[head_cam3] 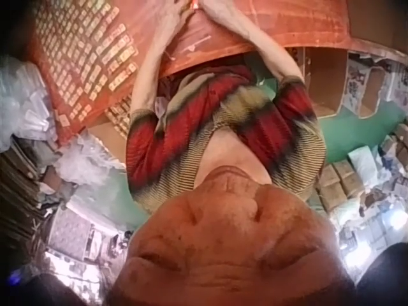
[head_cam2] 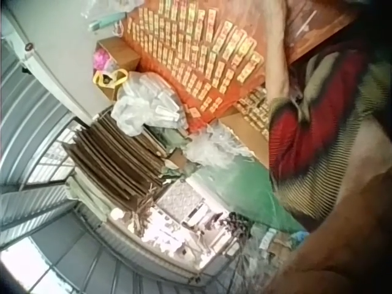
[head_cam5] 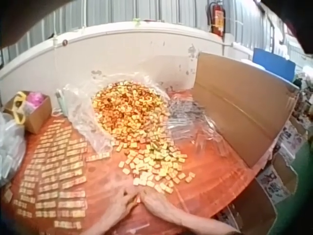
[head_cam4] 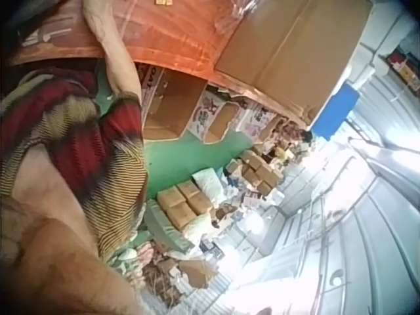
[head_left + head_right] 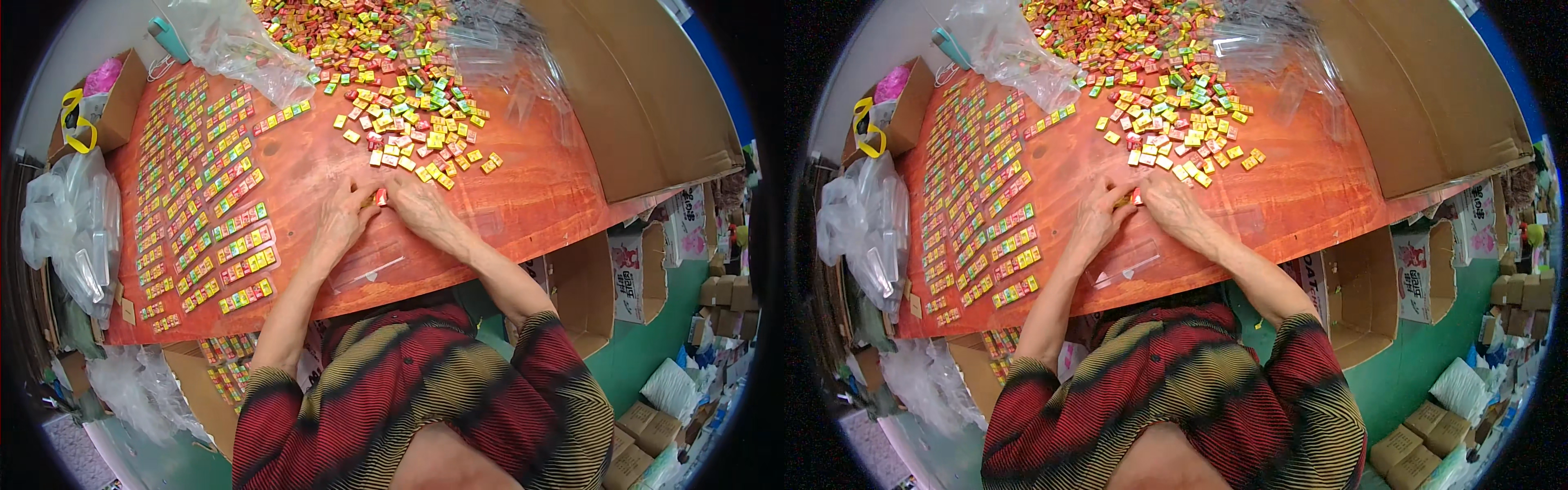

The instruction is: Sorting and arranging small colorful packets into rows on a table.

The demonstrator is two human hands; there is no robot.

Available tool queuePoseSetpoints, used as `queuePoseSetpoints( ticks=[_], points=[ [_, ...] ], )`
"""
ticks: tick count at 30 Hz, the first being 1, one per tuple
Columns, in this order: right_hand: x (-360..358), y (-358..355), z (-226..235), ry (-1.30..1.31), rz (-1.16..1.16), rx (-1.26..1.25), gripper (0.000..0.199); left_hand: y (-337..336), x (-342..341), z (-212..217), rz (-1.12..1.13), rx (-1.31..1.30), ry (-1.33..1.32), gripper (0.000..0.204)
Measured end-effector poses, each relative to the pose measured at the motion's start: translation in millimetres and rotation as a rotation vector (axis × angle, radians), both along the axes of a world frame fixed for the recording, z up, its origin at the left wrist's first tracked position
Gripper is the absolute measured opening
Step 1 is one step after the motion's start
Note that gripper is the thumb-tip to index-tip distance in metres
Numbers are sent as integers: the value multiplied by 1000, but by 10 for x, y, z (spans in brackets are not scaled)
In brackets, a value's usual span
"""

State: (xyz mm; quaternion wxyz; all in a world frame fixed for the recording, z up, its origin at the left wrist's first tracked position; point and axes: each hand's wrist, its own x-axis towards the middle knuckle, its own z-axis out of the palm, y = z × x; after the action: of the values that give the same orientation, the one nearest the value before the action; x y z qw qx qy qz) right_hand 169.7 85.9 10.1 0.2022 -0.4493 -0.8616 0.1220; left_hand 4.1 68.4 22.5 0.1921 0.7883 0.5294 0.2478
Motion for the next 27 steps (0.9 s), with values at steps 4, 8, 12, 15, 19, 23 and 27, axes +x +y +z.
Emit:
queuePoseSetpoints(
  ticks=[4,8,12,15,19,23,27],
  points=[
    [-69,1,-114,94,101,-136,19,-169,-76,125,49,-16,-7,36],
    [-22,181,19,129,231,-232,19,-220,-136,51,100,46,36,35],
    [-37,405,221,75,-40,-103,16,-229,-119,52,125,11,78,34],
    [-245,629,180,123,-164,81,14,-223,-107,28,144,16,72,33],
    [-323,720,-27,19,-257,201,12,-201,-54,-25,155,92,92,31],
    [-199,611,138,32,-197,188,14,-212,-81,-30,169,100,83,29],
    [-37,344,78,226,-201,44,11,-187,-59,-35,144,113,84,28]
  ],
)
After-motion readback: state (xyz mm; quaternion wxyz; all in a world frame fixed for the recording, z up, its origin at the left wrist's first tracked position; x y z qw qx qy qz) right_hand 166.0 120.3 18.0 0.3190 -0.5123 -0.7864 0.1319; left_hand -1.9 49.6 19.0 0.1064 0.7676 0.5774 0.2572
